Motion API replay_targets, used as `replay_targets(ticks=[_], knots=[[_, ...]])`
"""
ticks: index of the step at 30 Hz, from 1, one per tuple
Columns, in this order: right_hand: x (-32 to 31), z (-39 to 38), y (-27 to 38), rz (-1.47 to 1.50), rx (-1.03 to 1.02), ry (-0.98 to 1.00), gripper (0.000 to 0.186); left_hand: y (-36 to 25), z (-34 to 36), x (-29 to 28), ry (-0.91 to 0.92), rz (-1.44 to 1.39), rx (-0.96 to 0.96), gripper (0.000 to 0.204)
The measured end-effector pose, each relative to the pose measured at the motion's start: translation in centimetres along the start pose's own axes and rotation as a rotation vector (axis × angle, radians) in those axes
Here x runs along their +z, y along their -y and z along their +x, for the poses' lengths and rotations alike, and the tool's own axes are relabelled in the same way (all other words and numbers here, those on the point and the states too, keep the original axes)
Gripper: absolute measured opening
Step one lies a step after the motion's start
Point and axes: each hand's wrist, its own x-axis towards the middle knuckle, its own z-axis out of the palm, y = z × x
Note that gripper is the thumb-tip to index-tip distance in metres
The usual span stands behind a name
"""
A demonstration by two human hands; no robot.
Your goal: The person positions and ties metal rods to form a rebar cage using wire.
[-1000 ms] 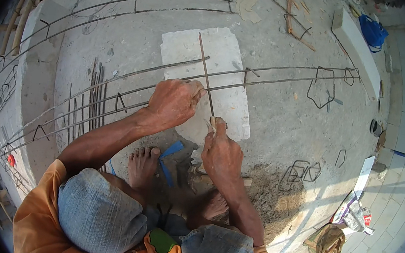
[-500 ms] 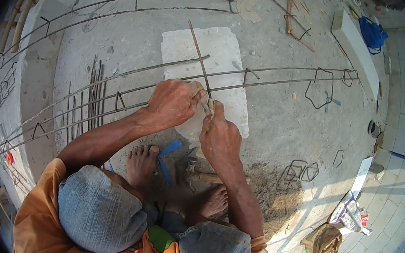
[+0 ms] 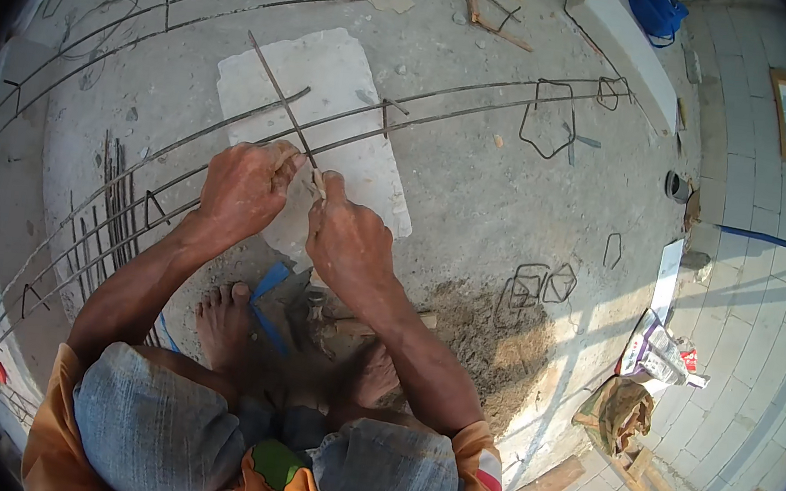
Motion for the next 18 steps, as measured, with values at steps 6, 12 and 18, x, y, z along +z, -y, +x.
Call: replay_targets(ticks=[6,12,18], knots=[[0.1,-1.5,0.0,-0.061,0.071,0.093,0.027,1.3,-0.4,1.2,0.000,0.013,0.081,0.016],[0.7,-0.8,0.2,-0.087,0.057,0.053,0.027,1.5,-1.2,0.9,0.051,-0.042,0.067,0.015],[0.2,-0.3,1.0,-0.078,0.075,0.066,0.027,1.1,-0.5,0.5,0.032,0.004,0.060,0.014]])
